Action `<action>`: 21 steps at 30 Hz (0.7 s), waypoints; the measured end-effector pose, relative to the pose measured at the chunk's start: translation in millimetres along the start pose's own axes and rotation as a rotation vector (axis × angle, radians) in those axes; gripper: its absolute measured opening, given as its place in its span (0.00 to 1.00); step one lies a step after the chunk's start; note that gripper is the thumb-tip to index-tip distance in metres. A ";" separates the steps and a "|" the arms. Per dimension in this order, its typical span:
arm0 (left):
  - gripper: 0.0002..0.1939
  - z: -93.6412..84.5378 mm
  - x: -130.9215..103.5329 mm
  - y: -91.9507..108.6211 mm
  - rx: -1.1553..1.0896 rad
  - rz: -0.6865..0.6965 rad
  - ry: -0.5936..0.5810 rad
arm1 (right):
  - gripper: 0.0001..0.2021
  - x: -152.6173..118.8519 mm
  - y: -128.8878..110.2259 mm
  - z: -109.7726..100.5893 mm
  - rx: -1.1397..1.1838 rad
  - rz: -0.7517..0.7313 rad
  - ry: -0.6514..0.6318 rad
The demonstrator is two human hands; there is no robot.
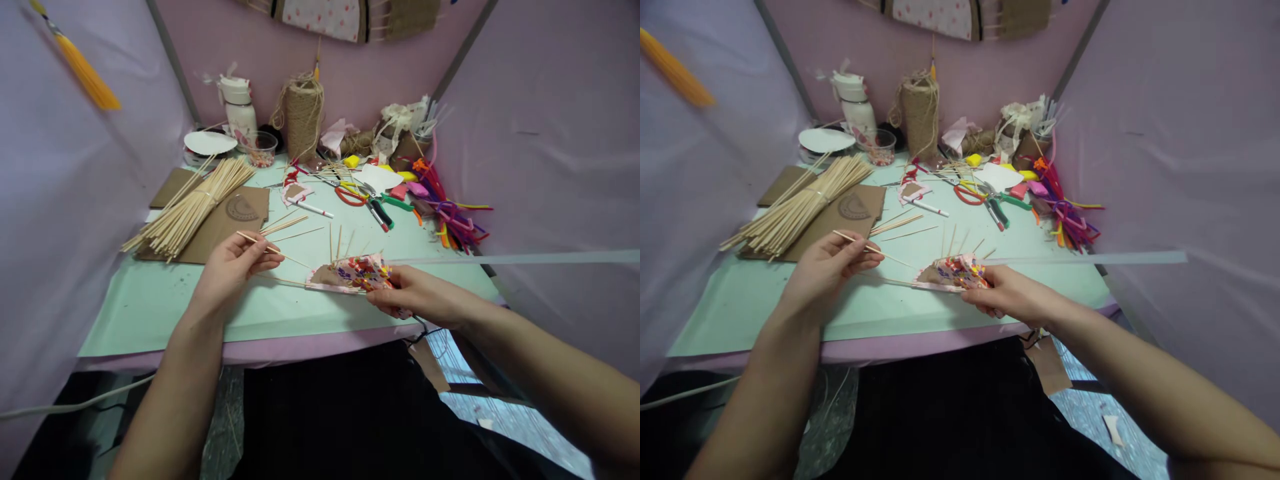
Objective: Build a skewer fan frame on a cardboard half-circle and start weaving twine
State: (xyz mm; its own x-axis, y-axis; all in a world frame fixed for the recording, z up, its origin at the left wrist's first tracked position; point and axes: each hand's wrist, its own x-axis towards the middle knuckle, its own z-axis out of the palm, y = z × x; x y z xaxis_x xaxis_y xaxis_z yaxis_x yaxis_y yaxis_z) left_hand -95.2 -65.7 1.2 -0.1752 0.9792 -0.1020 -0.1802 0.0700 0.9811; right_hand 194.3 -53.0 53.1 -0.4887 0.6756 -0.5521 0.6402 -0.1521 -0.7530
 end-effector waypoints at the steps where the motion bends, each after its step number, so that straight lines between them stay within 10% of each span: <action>1: 0.17 -3.4 1.3 1.8 0.009 -0.004 -0.006 | 0.17 0.5 -1.8 0.2 0.009 0.008 -0.033; 21: 0.18 -20.7 28.3 6.4 0.169 0.027 -0.271 | 0.27 20.5 -16.0 8.4 -0.167 0.111 -0.054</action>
State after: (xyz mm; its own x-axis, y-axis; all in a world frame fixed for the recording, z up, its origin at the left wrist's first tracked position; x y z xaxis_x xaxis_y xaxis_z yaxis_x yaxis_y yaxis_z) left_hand -121.4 -41.4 1.2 0.0907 0.9946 -0.0501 -0.0118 0.0513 0.9986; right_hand 169.1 -42.8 50.8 -0.4377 0.6212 -0.6500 0.7789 -0.0991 -0.6193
